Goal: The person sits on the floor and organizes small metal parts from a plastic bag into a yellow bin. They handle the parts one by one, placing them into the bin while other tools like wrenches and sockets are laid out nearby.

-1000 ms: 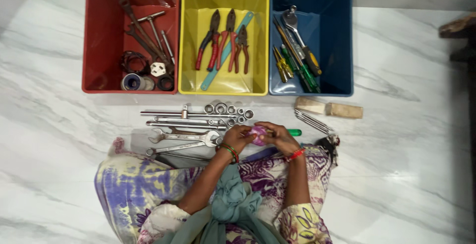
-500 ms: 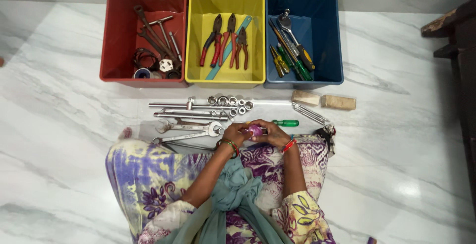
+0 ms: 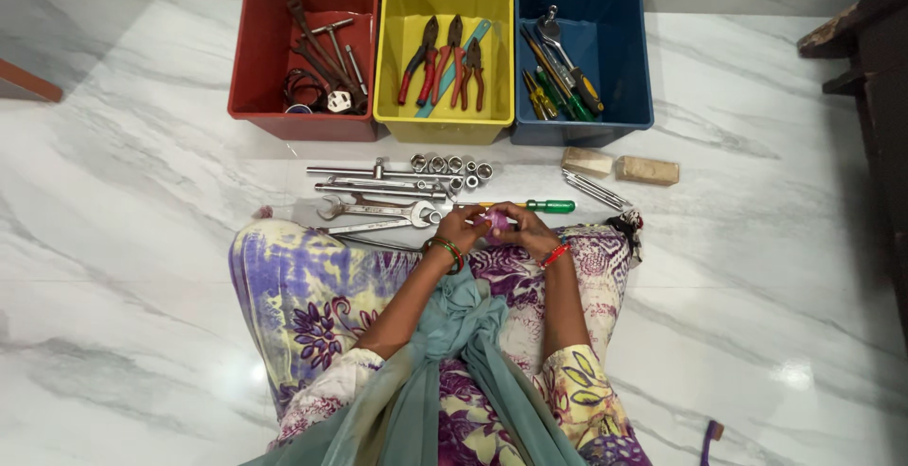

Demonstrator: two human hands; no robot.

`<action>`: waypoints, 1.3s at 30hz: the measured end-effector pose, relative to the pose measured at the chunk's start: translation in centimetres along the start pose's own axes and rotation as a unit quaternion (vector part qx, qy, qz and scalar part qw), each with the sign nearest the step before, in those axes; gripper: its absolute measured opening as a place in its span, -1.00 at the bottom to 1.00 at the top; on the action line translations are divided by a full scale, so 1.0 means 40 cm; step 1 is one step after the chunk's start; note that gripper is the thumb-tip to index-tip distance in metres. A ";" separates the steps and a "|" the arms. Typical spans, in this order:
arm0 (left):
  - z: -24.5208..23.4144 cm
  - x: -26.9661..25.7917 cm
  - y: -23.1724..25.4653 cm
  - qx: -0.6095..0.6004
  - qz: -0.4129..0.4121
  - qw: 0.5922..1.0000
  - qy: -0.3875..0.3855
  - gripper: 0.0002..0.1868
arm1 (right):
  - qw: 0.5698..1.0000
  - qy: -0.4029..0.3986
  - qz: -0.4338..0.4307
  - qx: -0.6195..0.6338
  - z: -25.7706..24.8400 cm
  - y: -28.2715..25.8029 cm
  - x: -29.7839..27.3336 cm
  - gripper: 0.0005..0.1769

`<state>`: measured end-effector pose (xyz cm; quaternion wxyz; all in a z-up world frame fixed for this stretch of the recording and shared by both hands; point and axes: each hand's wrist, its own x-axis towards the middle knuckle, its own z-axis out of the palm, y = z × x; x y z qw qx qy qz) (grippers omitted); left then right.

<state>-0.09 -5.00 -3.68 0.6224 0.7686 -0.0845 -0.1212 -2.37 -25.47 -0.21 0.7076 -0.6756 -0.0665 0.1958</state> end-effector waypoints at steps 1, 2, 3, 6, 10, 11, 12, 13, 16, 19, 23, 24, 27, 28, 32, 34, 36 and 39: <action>0.001 -0.003 -0.002 0.025 -0.005 1.000 0.002 -0.52 | 1.000 0.001 -0.005 -0.017 0.005 -0.001 -0.005 -0.45; 0.002 -0.004 -0.003 0.050 -0.010 0.999 0.003 -0.51 | 0.999 0.003 -0.010 -0.033 0.010 -0.001 -0.011 -0.46; 0.002 -0.006 -0.003 0.075 -0.016 0.997 0.005 -0.50 | 0.999 0.004 -0.015 -0.050 0.013 -0.002 -0.013 -0.47; 0.005 -0.024 -0.006 0.072 -0.007 0.997 0.014 -0.50 | 0.996 0.008 -0.034 -0.077 0.018 0.004 -0.021 -0.48; 0.009 -0.028 0.001 0.121 0.018 0.992 0.009 -0.48 | 0.996 0.006 -0.050 -0.078 0.011 0.018 -0.021 -0.48; 0.010 -0.026 0.000 0.149 0.034 0.988 0.012 -0.47 | 0.993 0.005 -0.066 -0.102 0.005 0.020 -0.017 -0.47; 0.014 -0.028 -0.002 0.175 0.049 0.983 0.017 -0.45 | 0.989 0.002 -0.079 -0.126 0.001 0.023 -0.016 -0.47; 0.018 -0.028 -0.006 0.178 0.049 0.982 0.023 -0.44 | 0.990 -0.003 -0.079 -0.113 0.000 0.025 -0.013 -0.46; 0.026 -0.022 -0.023 0.192 0.053 0.979 0.036 -0.41 | 0.995 -0.001 -0.060 -0.080 0.010 0.018 -0.013 -0.44; 0.031 -0.009 -0.038 0.193 0.042 0.979 0.045 -0.42 | 0.995 0.024 -0.024 -0.092 0.034 -0.013 -0.036 -0.43; 0.034 0.007 -0.049 0.149 -0.010 0.987 0.051 -0.37 | 0.990 0.041 -0.044 -0.126 0.059 -0.059 -0.055 -0.36; 0.032 0.012 -0.054 0.137 -0.023 0.989 0.055 -0.35 | 0.990 0.044 -0.051 -0.125 0.064 -0.065 -0.058 -0.33; 0.028 0.023 -0.057 0.092 -0.034 0.994 0.042 -0.37 | 0.996 0.042 -0.029 -0.080 0.063 -0.070 -0.065 -0.36; 0.023 0.023 -0.056 0.101 -0.029 0.994 0.042 -0.40 | 0.996 0.040 -0.012 -0.074 0.062 -0.069 -0.065 -0.36; 0.005 0.017 -0.047 0.107 -0.037 0.993 0.032 -0.47 | 0.998 0.036 0.028 -0.045 0.061 -0.062 -0.055 -0.40; 0.005 0.017 -0.056 0.093 -0.042 0.994 0.026 -0.48 | 0.998 0.041 0.036 -0.038 0.064 -0.056 -0.050 -0.43; 0.009 0.024 -0.073 0.080 -0.036 0.996 0.023 -0.48 | 0.997 0.048 0.045 -0.039 0.065 -0.056 -0.046 -0.45; 0.004 0.042 -0.102 0.094 -0.031 0.995 0.013 -0.45 | 0.995 0.070 0.055 -0.037 0.072 -0.067 -0.047 -0.48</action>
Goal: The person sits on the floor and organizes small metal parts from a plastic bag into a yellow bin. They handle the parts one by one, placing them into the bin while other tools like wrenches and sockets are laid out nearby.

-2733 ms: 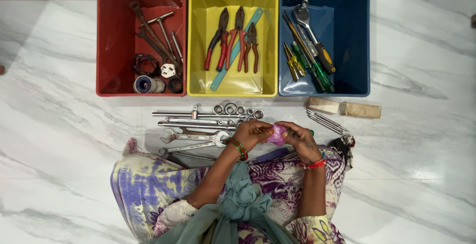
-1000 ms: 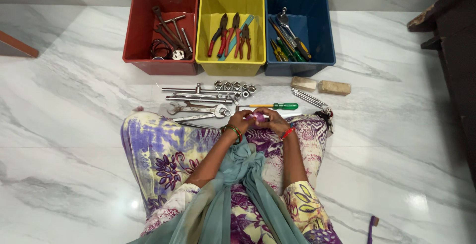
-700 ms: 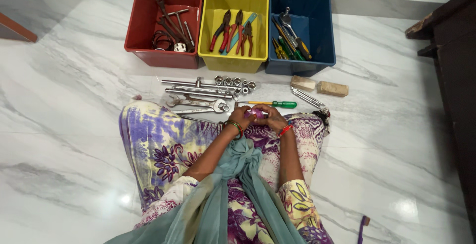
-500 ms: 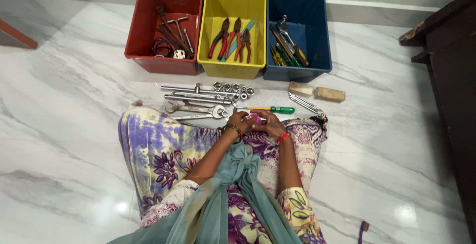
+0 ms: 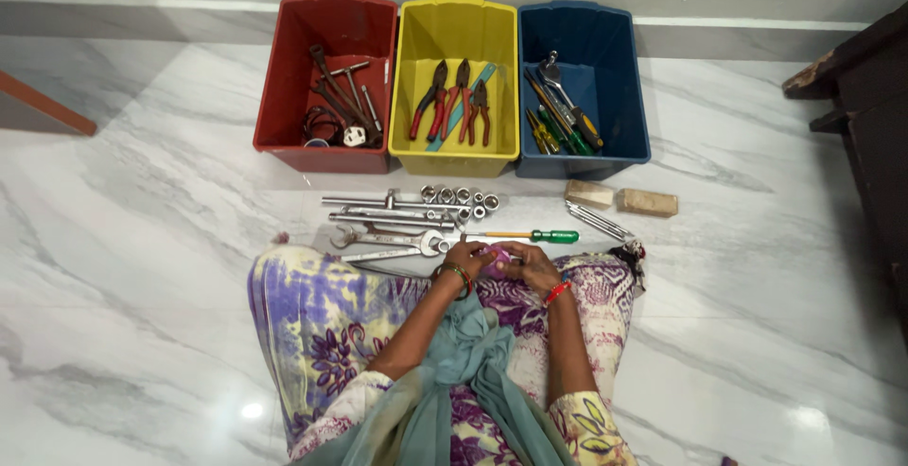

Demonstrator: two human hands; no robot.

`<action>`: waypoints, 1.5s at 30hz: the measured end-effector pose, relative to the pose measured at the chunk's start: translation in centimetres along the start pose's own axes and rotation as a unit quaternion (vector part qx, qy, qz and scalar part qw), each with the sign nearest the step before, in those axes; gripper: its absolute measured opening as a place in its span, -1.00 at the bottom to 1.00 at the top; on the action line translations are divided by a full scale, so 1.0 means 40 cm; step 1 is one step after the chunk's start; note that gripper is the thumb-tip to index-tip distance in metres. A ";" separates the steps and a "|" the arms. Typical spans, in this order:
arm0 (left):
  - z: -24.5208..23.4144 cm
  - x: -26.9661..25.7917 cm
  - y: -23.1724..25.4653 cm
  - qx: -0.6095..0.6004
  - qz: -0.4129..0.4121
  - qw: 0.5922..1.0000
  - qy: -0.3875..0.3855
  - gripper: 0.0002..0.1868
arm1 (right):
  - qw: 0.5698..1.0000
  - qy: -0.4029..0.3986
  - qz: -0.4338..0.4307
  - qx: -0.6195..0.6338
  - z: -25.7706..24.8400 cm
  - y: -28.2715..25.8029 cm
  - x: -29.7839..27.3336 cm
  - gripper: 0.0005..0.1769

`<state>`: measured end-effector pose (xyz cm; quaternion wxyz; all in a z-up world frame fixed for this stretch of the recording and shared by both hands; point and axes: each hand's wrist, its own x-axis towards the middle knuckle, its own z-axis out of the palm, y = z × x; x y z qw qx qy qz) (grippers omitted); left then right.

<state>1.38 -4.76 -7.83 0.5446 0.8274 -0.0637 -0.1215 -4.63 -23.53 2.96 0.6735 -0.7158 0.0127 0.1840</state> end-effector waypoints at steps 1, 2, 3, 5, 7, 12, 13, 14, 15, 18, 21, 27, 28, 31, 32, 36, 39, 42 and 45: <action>0.004 0.007 -0.006 0.001 0.010 1.000 0.010 -0.47 | 1.000 0.008 0.011 -0.004 0.001 -0.005 0.000 -0.47; 0.005 0.009 -0.014 0.003 0.020 1.000 0.019 -0.48 | 1.000 0.017 0.022 -0.008 0.010 -0.006 0.001 -0.47; 0.010 0.018 -0.016 0.003 0.032 0.999 0.028 -0.50 | 0.999 0.027 0.032 -0.013 0.008 -0.007 0.004 -0.46; 0.013 0.020 -0.023 -0.024 0.000 1.000 0.017 -0.53 | 1.000 0.018 0.002 0.012 0.006 -0.002 0.012 -0.48; 0.014 0.021 -0.025 -0.068 -0.035 0.997 -0.006 -0.57 | 0.999 0.017 -0.011 0.042 0.002 0.011 0.024 -0.49; 0.001 0.022 -0.004 -0.120 -0.026 0.992 -0.009 -0.66 | 0.996 0.043 0.008 0.080 -0.004 0.039 0.053 -0.48; -0.004 0.021 0.012 -0.127 -0.035 0.991 -0.018 -0.66 | 0.995 0.046 0.016 0.087 -0.005 0.037 0.055 -0.48; -0.011 0.015 0.030 -0.133 -0.045 0.990 -0.027 -0.66 | 0.994 0.049 0.024 0.094 -0.006 0.034 0.054 -0.48; -0.019 0.011 0.046 -0.140 -0.052 0.988 -0.036 -0.66 | 0.993 0.052 0.031 0.101 -0.006 0.032 0.055 -0.47; -0.050 0.007 0.101 -0.110 -0.079 0.989 -0.055 -0.65 | 0.992 0.068 0.037 0.099 -0.012 0.021 0.058 -0.48; -0.067 0.012 0.140 -0.101 -0.054 0.992 -0.047 -0.65 | 0.995 0.071 0.009 0.072 -0.019 0.013 0.059 -0.48; -0.080 0.055 0.199 -0.200 -0.037 0.976 -0.077 -0.68 | 0.995 0.079 0.013 0.064 -0.052 -0.043 0.071 -0.49; -0.087 0.062 0.210 -0.190 -0.035 0.978 -0.083 -0.68 | 0.995 0.077 0.011 0.063 -0.058 -0.058 0.076 -0.49; -0.109 0.089 0.244 -0.185 -0.020 0.978 -0.095 -0.68 | 0.996 0.072 0.007 0.049 -0.073 -0.108 0.093 -0.50; -0.114 0.096 0.254 -0.202 -0.009 0.975 -0.094 -0.68 | 0.997 0.067 0.004 0.034 -0.080 -0.125 0.100 -0.51; -0.147 0.132 0.292 -0.218 0.009 0.971 -0.098 -0.71 | 0.998 0.059 -0.030 0.015 -0.096 -0.189 0.131 -0.53; -0.180 0.153 0.330 -0.237 0.068 0.965 -0.089 -0.71 | 0.996 0.071 -0.032 -0.043 -0.101 -0.235 0.155 -0.50; -0.222 0.173 0.373 -0.211 0.085 0.971 -0.071 -0.69 | 0.993 0.094 -0.002 -0.069 -0.103 -0.290 0.185 -0.48; -0.250 0.203 0.415 -0.182 0.077 0.979 -0.052 -0.68 | 0.991 0.060 -0.077 -0.094 -0.115 -0.347 0.220 -0.49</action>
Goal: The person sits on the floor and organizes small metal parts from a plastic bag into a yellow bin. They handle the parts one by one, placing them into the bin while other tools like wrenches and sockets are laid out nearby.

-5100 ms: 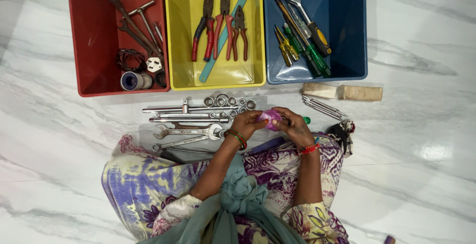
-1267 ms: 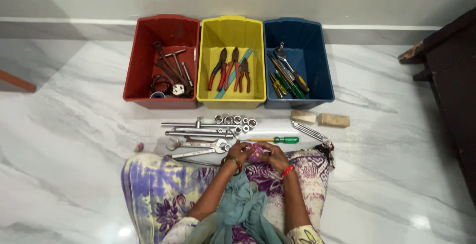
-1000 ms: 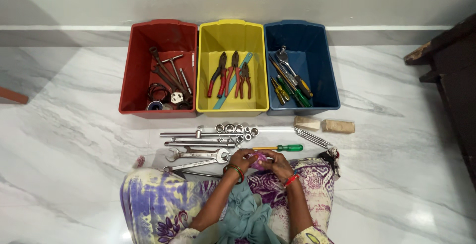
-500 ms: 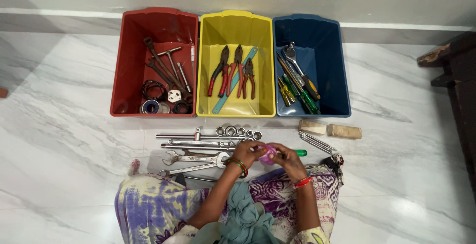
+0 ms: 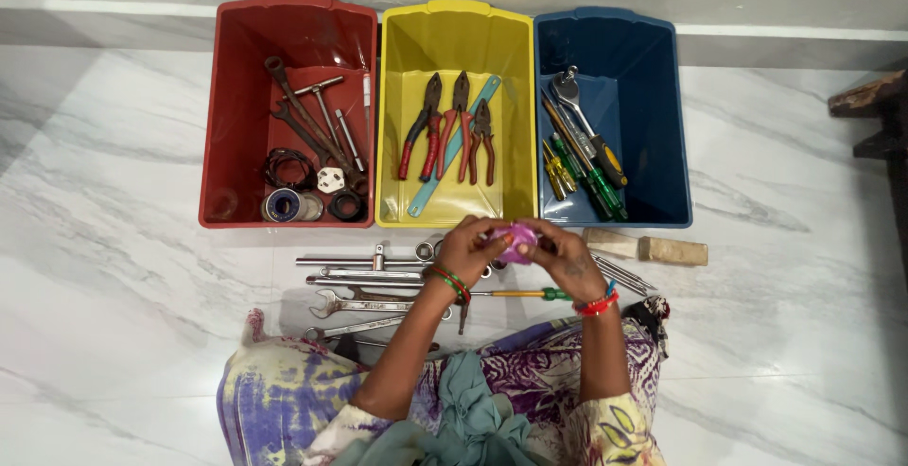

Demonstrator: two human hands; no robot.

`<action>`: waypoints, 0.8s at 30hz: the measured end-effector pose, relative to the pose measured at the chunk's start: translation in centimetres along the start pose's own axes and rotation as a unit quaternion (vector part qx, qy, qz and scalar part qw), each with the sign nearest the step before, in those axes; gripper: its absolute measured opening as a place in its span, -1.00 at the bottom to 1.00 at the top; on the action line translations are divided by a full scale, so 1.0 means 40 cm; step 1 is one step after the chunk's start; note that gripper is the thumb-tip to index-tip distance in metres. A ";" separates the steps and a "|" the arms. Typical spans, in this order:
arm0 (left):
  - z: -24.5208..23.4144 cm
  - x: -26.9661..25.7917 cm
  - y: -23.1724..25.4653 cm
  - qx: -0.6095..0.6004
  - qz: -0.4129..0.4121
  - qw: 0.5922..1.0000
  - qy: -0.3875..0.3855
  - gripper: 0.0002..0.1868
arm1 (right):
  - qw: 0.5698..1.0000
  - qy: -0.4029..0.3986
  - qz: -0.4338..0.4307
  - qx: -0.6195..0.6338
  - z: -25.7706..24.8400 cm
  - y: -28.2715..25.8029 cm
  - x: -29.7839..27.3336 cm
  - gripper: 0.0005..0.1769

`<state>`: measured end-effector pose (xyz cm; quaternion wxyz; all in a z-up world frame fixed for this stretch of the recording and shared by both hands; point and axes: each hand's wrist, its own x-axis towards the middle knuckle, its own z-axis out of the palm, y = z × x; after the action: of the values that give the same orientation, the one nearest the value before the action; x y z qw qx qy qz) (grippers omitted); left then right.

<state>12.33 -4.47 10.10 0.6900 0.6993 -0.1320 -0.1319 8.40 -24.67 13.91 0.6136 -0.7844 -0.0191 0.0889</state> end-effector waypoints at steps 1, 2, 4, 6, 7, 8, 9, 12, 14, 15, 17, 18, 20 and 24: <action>-0.007 0.006 0.011 0.016 -0.003 1.000 0.006 -0.68 | 1.000 0.005 0.008 -0.017 0.000 -0.012 0.013 -0.48; -0.017 0.012 0.021 0.031 -0.005 0.999 0.011 -0.68 | 0.999 0.011 0.014 -0.034 0.002 -0.021 0.029 -0.47; -0.032 0.035 0.032 0.060 -0.003 0.998 0.021 -0.68 | 0.998 0.013 0.009 -0.064 0.002 -0.032 0.063 -0.45; -0.047 0.063 0.033 0.086 0.005 0.996 0.031 -0.68 | 0.996 0.006 -0.016 -0.087 0.002 -0.035 0.096 -0.45; -0.055 0.076 0.031 0.093 0.010 0.995 0.033 -0.68 | 0.996 0.007 -0.011 -0.091 0.003 -0.035 0.113 -0.46; -0.063 0.090 0.028 0.100 0.015 0.994 0.035 -0.68 | 0.996 0.008 -0.005 -0.094 0.005 -0.035 0.129 -0.47; -0.071 0.102 0.024 0.107 0.020 0.993 0.037 -0.68 | 0.995 0.008 0.000 -0.098 0.006 -0.035 0.145 -0.48; -0.087 0.131 0.008 0.079 0.043 0.995 0.043 -0.67 | 0.992 -0.004 -0.014 -0.126 0.010 -0.036 0.182 -0.53; -0.099 0.145 0.000 0.082 0.018 0.996 0.039 -0.67 | 0.988 -0.011 -0.020 -0.151 0.014 -0.034 0.206 -0.53; -0.104 0.153 -0.002 0.083 0.006 0.996 0.037 -0.67 | 0.986 -0.014 -0.023 -0.163 0.015 -0.033 0.219 -0.54; -0.108 0.159 -0.006 0.081 -0.012 0.996 0.039 -0.67 | 0.982 -0.017 -0.019 -0.189 0.016 -0.028 0.234 -0.55; -0.110 0.166 -0.006 0.079 -0.019 0.996 0.040 -0.67 | 0.979 -0.018 -0.017 -0.203 0.014 -0.025 0.244 -0.56; -0.116 0.179 -0.008 0.137 -0.022 0.989 0.041 -0.67 | 0.978 -0.026 -0.039 -0.203 0.013 -0.015 0.267 -0.56; -0.120 0.207 -0.021 0.183 -0.049 0.981 0.029 -0.67 | 0.965 -0.043 -0.017 -0.258 0.002 0.003 0.300 -0.62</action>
<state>21.81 -3.05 9.32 0.5465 0.8230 -0.0998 -0.1188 20.17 -22.96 12.40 0.3903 -0.9111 -0.0810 0.1046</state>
